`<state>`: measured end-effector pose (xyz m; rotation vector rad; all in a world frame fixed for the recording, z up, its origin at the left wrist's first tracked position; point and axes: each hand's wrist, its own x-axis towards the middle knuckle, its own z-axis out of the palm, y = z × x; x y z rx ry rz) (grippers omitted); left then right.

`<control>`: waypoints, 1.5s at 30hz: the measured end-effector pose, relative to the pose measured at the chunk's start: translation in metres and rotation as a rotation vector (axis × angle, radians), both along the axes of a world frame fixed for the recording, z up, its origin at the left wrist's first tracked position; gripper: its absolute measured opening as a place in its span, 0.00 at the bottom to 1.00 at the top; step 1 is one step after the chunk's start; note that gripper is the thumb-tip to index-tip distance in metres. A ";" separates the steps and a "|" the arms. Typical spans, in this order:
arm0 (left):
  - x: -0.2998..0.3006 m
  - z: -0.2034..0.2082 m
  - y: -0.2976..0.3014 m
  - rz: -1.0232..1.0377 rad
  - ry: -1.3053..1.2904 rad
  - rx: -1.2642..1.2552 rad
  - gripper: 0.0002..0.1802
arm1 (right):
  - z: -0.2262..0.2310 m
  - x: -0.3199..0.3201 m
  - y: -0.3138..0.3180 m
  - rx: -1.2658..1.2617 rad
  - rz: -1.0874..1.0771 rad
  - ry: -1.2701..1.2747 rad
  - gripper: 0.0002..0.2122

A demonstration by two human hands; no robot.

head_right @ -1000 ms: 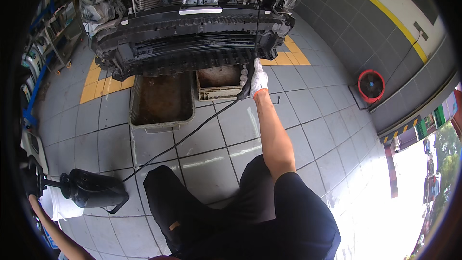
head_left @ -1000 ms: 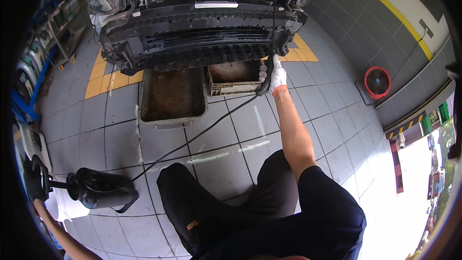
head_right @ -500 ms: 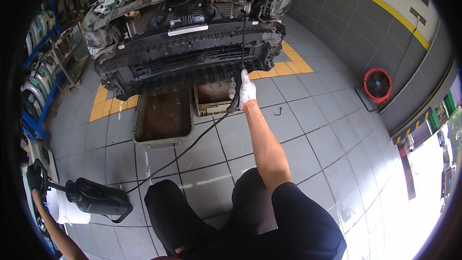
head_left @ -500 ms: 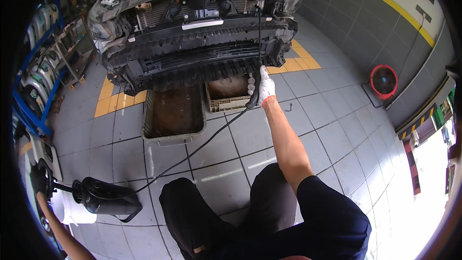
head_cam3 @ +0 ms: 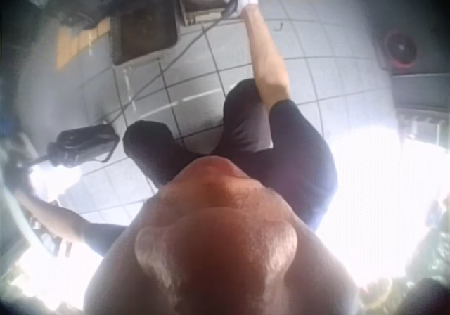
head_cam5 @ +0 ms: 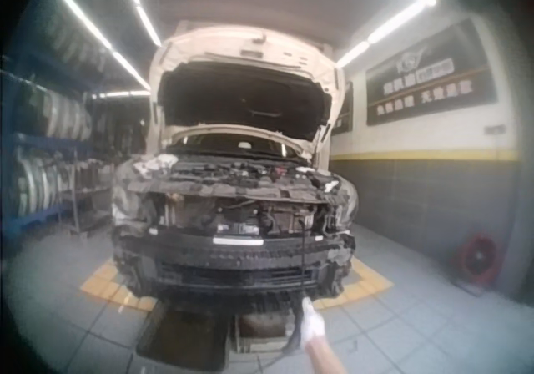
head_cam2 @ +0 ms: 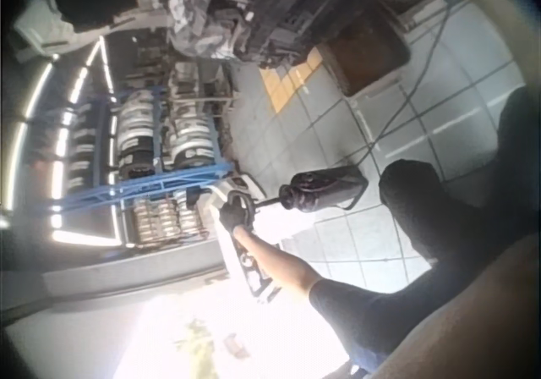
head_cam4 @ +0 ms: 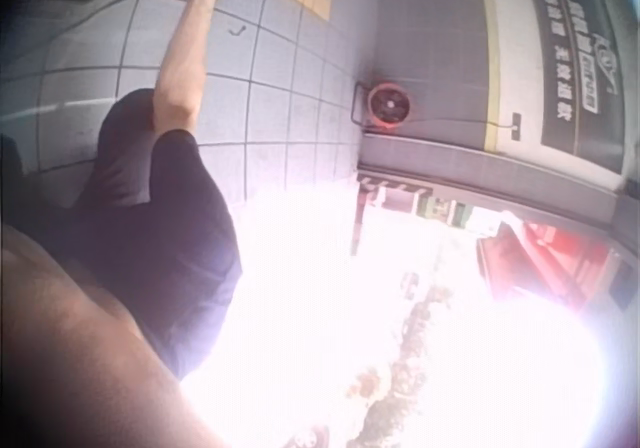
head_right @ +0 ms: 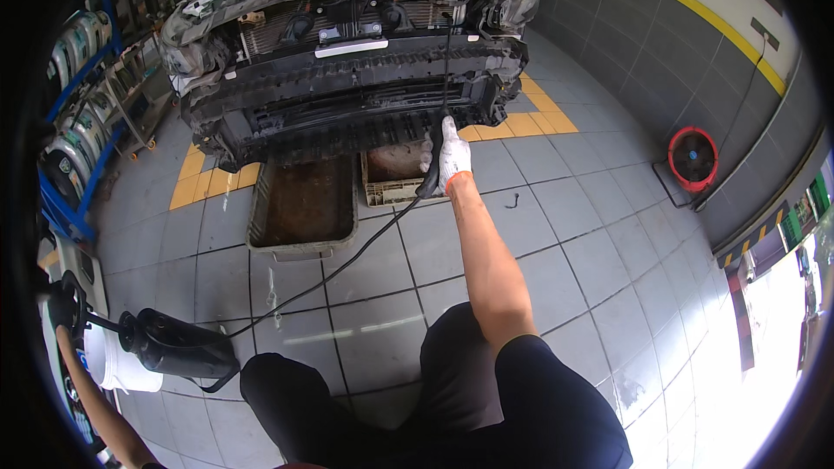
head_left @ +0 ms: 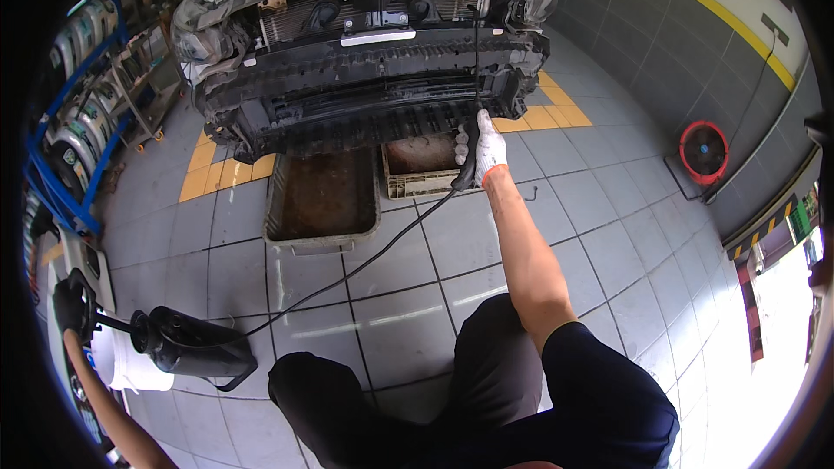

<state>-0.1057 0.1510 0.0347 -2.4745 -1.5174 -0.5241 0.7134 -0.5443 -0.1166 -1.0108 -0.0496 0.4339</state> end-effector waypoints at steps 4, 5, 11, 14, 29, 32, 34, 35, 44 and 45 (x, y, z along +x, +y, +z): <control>0.002 -0.006 0.010 -0.019 -0.026 0.040 0.23 | 0.013 -0.016 -0.007 -0.083 -0.008 -0.025 0.27; 0.001 -0.008 0.013 -0.022 -0.034 0.052 0.22 | 0.017 -0.019 -0.008 -0.093 -0.008 -0.037 0.27; 0.001 -0.016 0.023 -0.045 -0.068 0.094 0.21 | 0.026 -0.034 -0.002 -0.128 0.015 -0.045 0.27; -0.001 -0.017 0.024 -0.051 -0.075 0.121 0.20 | 0.025 -0.036 0.004 -0.130 0.040 -0.041 0.27; 0.015 -0.004 -0.008 -0.041 0.105 0.206 0.21 | 0.011 -0.020 -0.011 -0.109 0.160 -0.050 0.27; 0.026 -0.001 -0.025 -0.078 0.013 0.299 0.19 | 0.009 -0.018 -0.014 -0.134 0.143 -0.031 0.27; 0.032 0.002 -0.035 -0.045 -0.010 0.258 0.18 | 0.009 -0.017 -0.016 -0.158 0.129 -0.028 0.27; 0.034 0.005 -0.039 -0.039 -0.003 0.223 0.18 | 0.009 -0.016 -0.017 -0.163 0.116 -0.032 0.27; 0.035 0.009 -0.040 -0.052 0.055 0.175 0.18 | 0.011 -0.017 -0.025 -0.201 0.059 -0.036 0.26; 0.033 0.008 -0.035 -0.028 0.085 0.190 0.19 | 0.011 -0.017 -0.025 -0.201 0.054 -0.026 0.26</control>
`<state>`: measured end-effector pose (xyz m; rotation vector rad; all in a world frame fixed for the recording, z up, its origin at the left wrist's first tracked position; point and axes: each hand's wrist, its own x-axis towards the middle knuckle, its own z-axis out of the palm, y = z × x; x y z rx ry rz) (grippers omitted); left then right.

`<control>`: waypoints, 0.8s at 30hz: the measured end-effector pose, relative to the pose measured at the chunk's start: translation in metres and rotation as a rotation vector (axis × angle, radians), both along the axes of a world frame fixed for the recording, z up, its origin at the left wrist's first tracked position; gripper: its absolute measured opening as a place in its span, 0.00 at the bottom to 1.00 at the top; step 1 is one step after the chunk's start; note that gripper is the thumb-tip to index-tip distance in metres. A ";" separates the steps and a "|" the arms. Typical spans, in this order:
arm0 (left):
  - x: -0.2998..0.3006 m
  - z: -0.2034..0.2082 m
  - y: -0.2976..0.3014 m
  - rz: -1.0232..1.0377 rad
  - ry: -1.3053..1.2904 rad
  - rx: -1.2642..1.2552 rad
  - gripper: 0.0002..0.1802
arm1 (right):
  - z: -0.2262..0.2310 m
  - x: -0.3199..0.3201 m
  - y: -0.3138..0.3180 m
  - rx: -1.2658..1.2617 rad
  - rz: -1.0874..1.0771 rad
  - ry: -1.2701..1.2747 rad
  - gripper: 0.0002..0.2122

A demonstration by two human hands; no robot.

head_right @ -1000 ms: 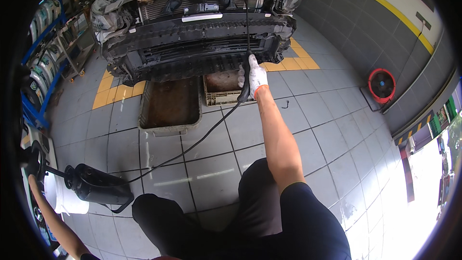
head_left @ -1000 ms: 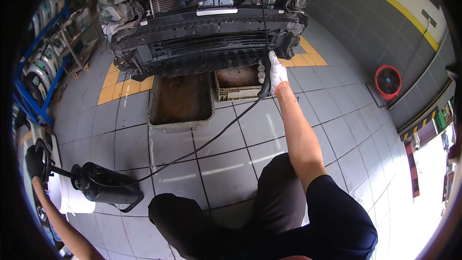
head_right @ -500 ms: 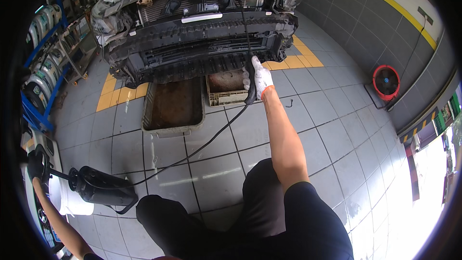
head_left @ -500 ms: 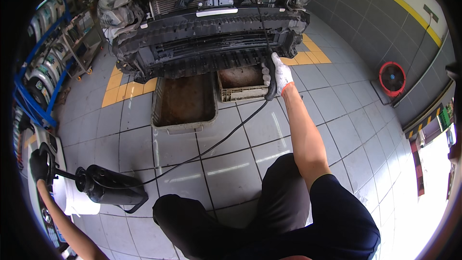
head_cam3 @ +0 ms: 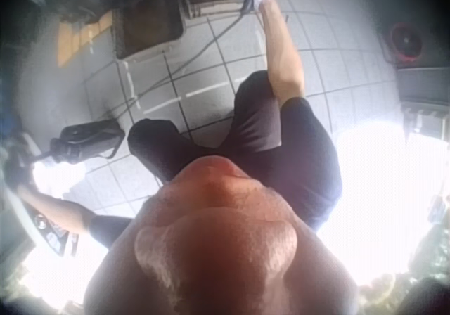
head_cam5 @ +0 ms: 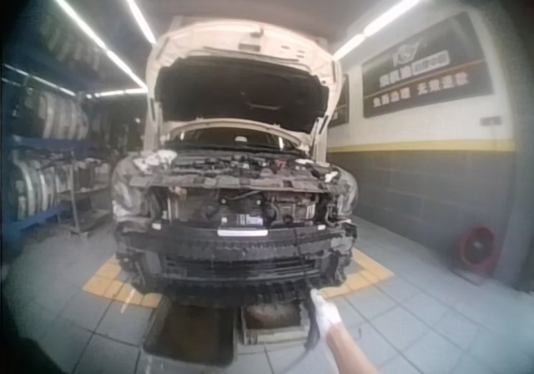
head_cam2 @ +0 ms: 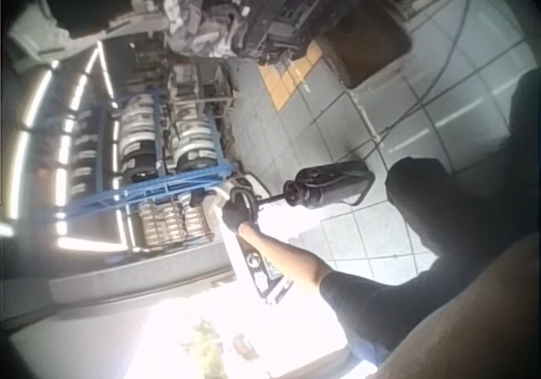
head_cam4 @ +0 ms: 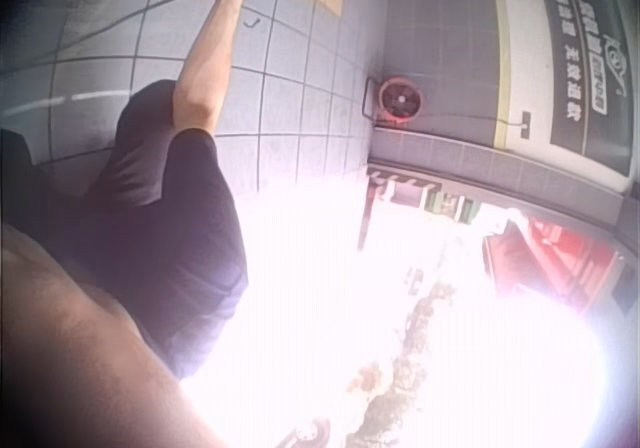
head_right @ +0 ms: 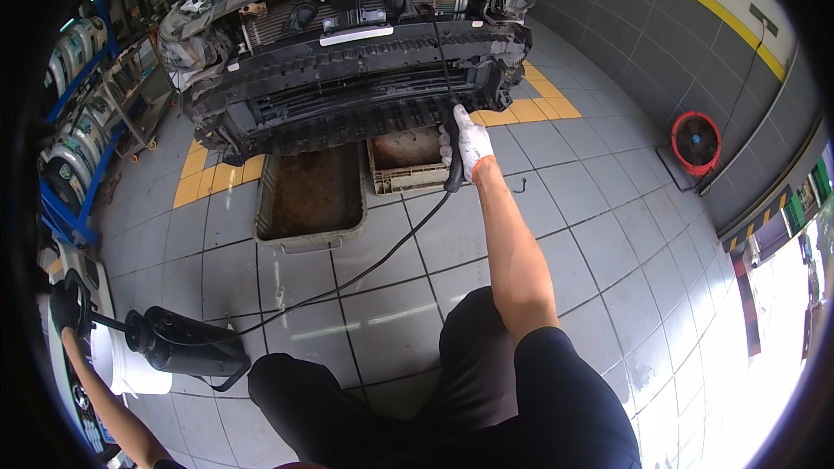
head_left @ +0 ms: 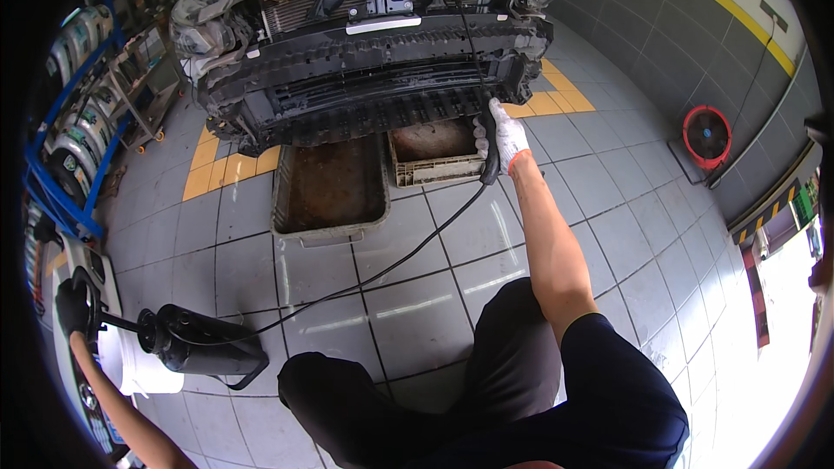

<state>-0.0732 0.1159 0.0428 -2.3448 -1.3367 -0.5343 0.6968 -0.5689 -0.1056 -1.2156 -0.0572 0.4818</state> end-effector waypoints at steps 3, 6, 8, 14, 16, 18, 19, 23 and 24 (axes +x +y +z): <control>-0.012 -0.008 0.020 0.020 -0.084 0.008 0.20 | 0.001 0.000 0.001 0.071 -0.011 -0.015 0.26; -0.023 -0.012 0.044 0.151 0.053 -0.067 0.23 | 0.003 -0.001 0.000 -0.005 0.014 0.035 0.26; -0.030 -0.016 0.056 0.102 0.020 -0.075 0.25 | 0.004 -0.002 -0.002 0.017 0.001 0.006 0.26; -0.039 -0.023 0.075 0.142 -0.005 -0.140 0.29 | 0.006 0.000 -0.004 0.050 -0.045 -0.008 0.25; -0.036 -0.023 0.074 0.149 -0.008 -0.143 0.29 | 0.005 0.002 -0.003 0.061 -0.090 -0.001 0.26; -0.031 -0.023 0.066 0.233 0.016 -0.136 0.29 | 0.005 0.004 -0.003 0.127 -0.083 -0.028 0.26; -0.029 -0.024 0.060 0.110 -0.095 -0.087 0.27 | 0.005 0.005 -0.003 0.158 -0.100 -0.027 0.26; -0.016 -0.021 0.031 0.029 -0.199 -0.012 0.23 | 0.003 0.007 0.000 0.184 -0.079 -0.018 0.25; -0.013 -0.019 0.026 0.038 -0.176 -0.022 0.23 | 0.003 0.007 0.001 0.175 -0.085 -0.017 0.25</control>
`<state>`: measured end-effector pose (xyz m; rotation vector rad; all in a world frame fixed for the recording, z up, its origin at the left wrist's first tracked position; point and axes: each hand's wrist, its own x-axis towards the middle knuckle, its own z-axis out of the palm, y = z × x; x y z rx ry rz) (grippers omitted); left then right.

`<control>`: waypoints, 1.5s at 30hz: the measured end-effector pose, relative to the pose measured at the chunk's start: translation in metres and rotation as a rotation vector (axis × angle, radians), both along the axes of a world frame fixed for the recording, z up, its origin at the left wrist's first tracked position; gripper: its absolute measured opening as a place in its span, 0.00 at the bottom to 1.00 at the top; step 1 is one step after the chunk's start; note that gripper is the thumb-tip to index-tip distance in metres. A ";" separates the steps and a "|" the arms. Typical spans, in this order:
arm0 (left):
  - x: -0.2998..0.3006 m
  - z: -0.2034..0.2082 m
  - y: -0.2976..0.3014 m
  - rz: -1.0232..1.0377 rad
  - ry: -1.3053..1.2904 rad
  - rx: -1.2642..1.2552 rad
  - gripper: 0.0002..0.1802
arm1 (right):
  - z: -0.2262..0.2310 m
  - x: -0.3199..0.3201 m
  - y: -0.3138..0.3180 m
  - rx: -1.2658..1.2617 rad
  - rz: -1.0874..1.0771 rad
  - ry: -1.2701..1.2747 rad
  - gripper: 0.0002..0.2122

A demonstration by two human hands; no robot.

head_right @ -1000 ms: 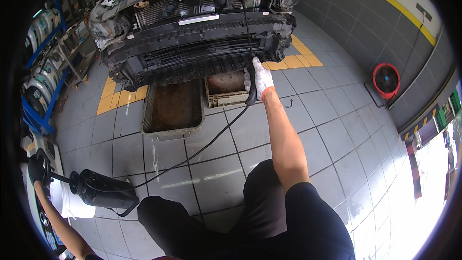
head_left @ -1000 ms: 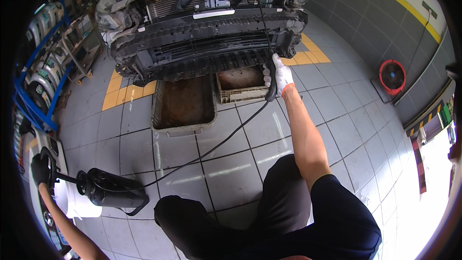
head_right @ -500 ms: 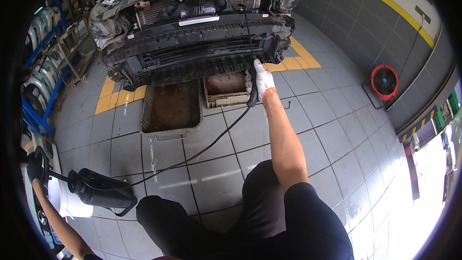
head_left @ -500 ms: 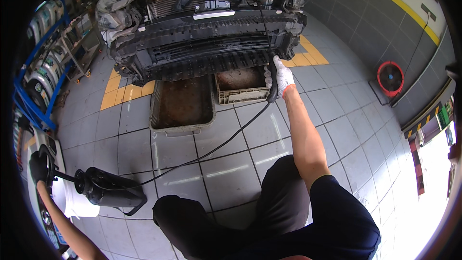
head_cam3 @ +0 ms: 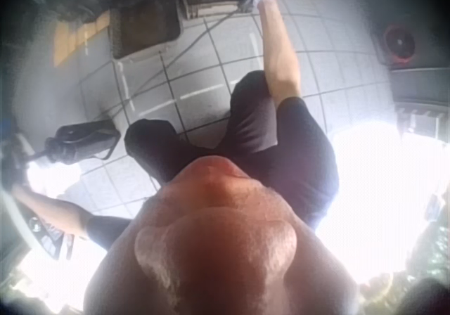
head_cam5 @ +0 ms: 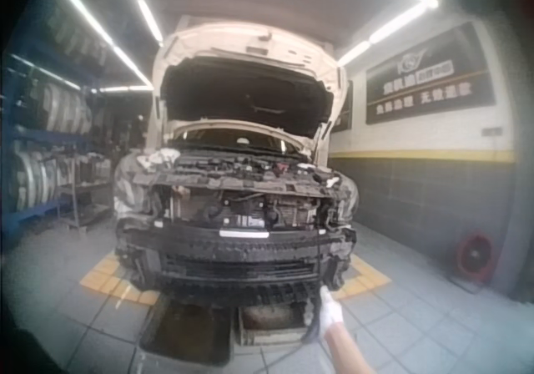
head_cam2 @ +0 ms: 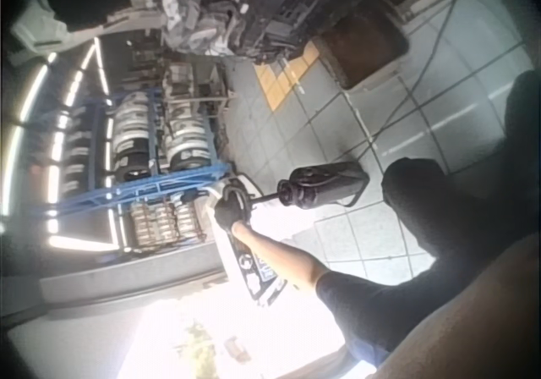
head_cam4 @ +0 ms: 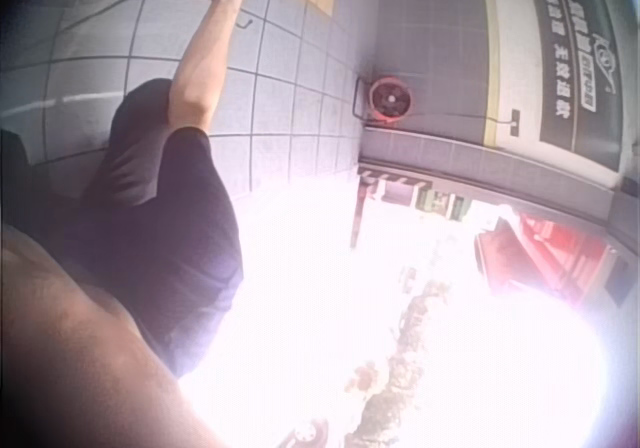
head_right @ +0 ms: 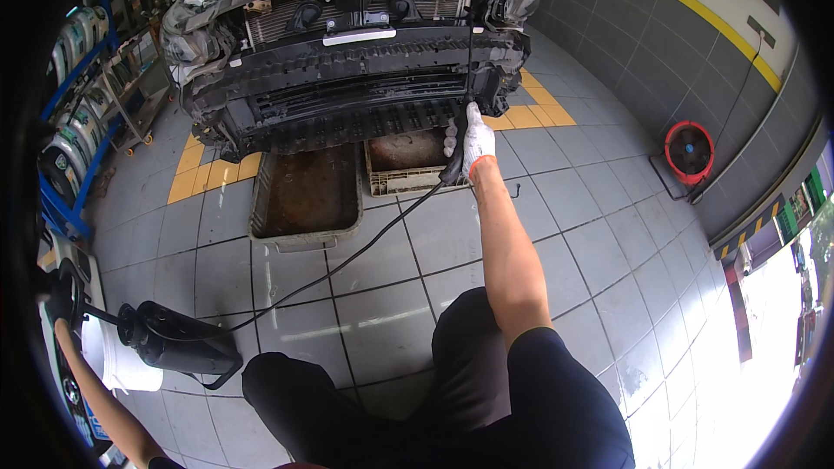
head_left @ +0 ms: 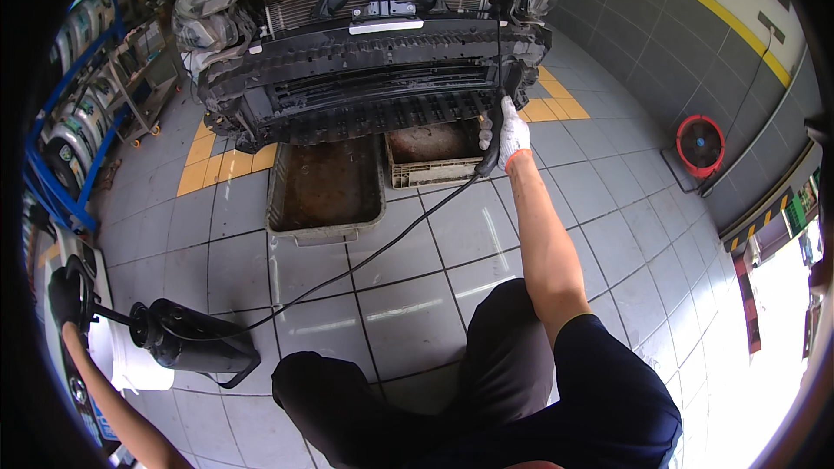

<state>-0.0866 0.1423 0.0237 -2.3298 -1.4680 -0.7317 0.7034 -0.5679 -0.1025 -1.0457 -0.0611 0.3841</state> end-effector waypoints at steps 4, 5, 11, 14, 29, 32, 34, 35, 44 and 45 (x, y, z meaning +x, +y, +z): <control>0.004 -0.001 0.002 -0.011 -0.077 -0.003 0.22 | 0.001 0.000 0.004 -0.088 -0.041 0.019 0.25; 0.002 -0.004 0.007 -0.010 -0.124 -0.013 0.22 | 0.002 0.000 0.005 -0.101 -0.039 0.012 0.26; -0.012 -0.017 0.031 -0.073 -0.032 0.128 0.20 | -0.001 0.004 0.010 -0.085 -0.058 -0.007 0.27; -0.010 -0.015 0.024 -0.064 -0.036 0.102 0.18 | -0.009 0.007 0.013 -0.020 -0.003 -0.001 0.28; 0.045 0.041 -0.084 -0.093 0.157 0.053 0.17 | -0.038 0.034 0.020 0.472 0.248 0.128 0.31; 0.059 0.048 -0.107 -0.061 0.217 0.057 0.20 | -0.038 0.033 0.019 0.523 0.254 0.157 0.30; 0.067 0.051 -0.119 0.005 0.138 0.048 0.21 | -0.036 0.030 0.019 0.524 0.227 0.147 0.30; 0.070 0.054 -0.123 -0.003 0.152 0.042 0.22 | -0.036 0.028 0.018 0.536 0.211 0.142 0.29; 0.081 0.056 -0.123 0.139 0.277 0.039 0.18 | -0.025 0.021 0.008 0.561 0.211 0.167 0.29; 0.078 0.055 -0.122 0.163 0.277 0.056 0.19 | -0.026 0.021 0.008 0.568 0.218 0.169 0.29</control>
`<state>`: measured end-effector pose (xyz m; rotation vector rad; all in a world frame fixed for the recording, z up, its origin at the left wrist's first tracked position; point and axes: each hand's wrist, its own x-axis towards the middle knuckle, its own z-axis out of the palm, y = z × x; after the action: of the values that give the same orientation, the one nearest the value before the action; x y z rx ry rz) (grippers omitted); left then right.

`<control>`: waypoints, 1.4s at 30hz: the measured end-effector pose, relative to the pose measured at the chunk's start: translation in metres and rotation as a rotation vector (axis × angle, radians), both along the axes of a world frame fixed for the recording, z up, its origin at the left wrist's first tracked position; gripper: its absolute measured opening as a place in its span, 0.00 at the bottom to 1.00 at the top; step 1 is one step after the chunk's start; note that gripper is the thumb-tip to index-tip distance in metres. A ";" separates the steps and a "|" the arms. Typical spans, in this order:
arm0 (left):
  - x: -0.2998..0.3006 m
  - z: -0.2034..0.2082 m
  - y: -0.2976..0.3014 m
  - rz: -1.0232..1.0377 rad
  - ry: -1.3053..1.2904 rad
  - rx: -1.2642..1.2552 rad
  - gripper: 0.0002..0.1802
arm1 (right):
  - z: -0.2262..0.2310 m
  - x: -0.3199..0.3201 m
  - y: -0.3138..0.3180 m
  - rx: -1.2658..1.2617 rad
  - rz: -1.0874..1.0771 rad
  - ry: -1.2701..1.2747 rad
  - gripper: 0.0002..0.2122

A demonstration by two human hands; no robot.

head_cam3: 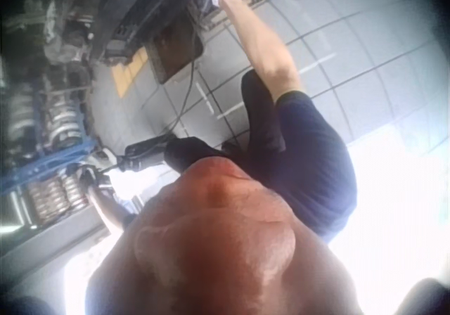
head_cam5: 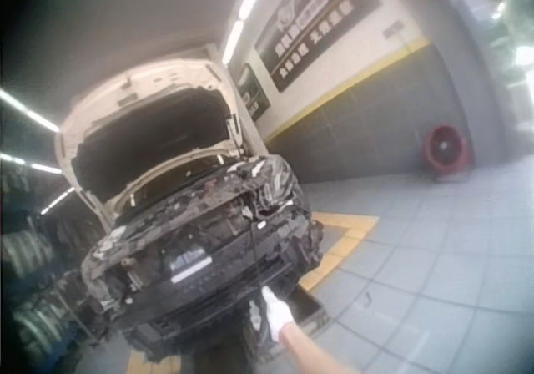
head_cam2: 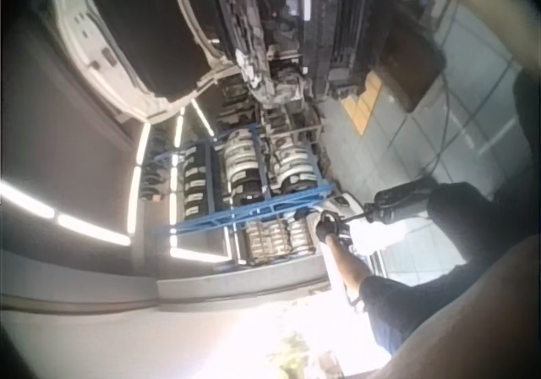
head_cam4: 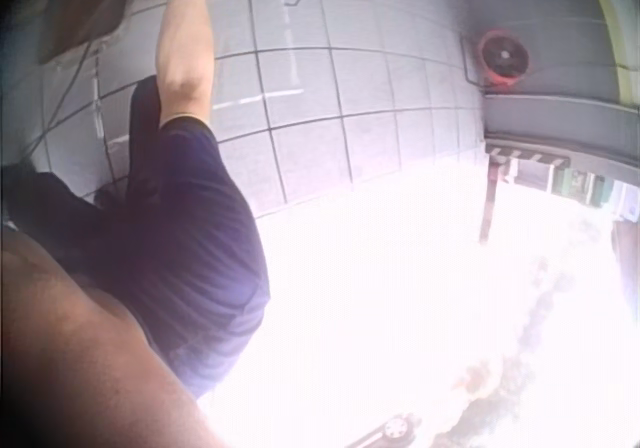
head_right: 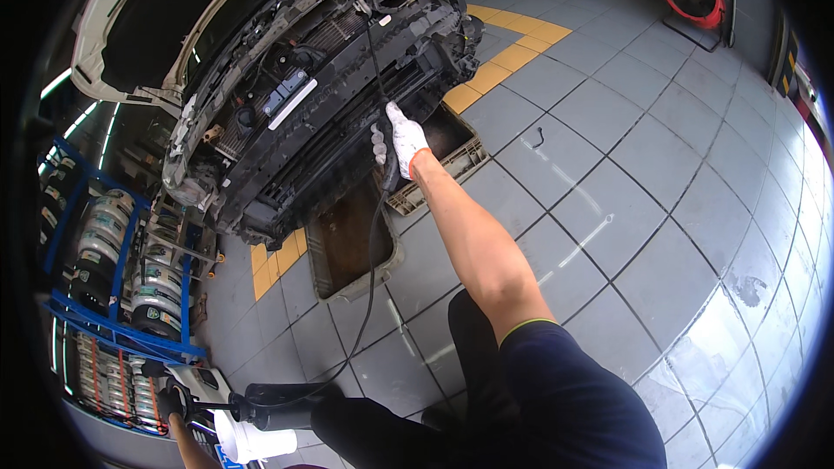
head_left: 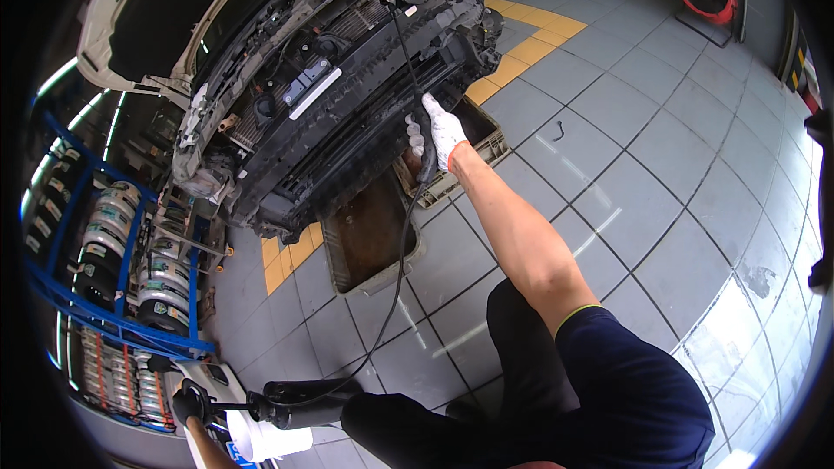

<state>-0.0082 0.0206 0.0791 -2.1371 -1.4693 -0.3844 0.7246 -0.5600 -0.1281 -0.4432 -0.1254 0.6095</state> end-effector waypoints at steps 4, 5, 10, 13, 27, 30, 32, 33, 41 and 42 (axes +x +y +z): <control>-0.004 0.001 0.001 0.012 -0.010 -0.043 0.22 | -0.002 0.002 0.003 0.051 0.018 -0.020 0.29; -0.005 0.003 0.000 0.015 0.027 -0.052 0.23 | -0.003 0.002 0.004 0.056 0.016 -0.004 0.29; 0.003 0.004 -0.003 -0.002 -0.047 -0.084 0.29 | 0.001 0.002 0.007 0.065 0.005 0.047 0.30; 0.006 0.004 -0.004 0.083 -0.028 -0.076 0.30 | 0.002 -0.004 0.009 0.053 0.021 -0.010 0.28; 0.012 0.005 -0.022 0.053 -0.039 -0.091 0.25 | 0.016 -0.026 0.023 -0.047 0.077 -0.029 0.28; 0.009 0.004 -0.016 0.038 -0.021 -0.070 0.29 | 0.017 -0.023 0.019 -0.053 0.075 -0.077 0.28; 0.007 0.004 -0.012 0.102 -0.010 -0.066 0.32 | 0.017 -0.021 0.017 -0.074 0.080 -0.072 0.28; 0.007 0.005 -0.010 0.113 -0.029 -0.105 0.33 | 0.017 -0.019 0.016 -0.093 0.068 -0.070 0.28; 0.003 -0.001 -0.007 0.103 -0.040 -0.039 0.34 | 0.023 -0.017 0.008 -0.210 0.056 -0.095 0.27; 0.002 0.000 -0.007 0.056 -0.037 -0.044 0.35 | 0.024 -0.018 0.007 -0.221 0.059 -0.101 0.27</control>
<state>-0.0061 0.0131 0.0793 -2.1282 -1.5689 -0.3766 0.7065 -0.5532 -0.1044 -0.6867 -0.1689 0.6623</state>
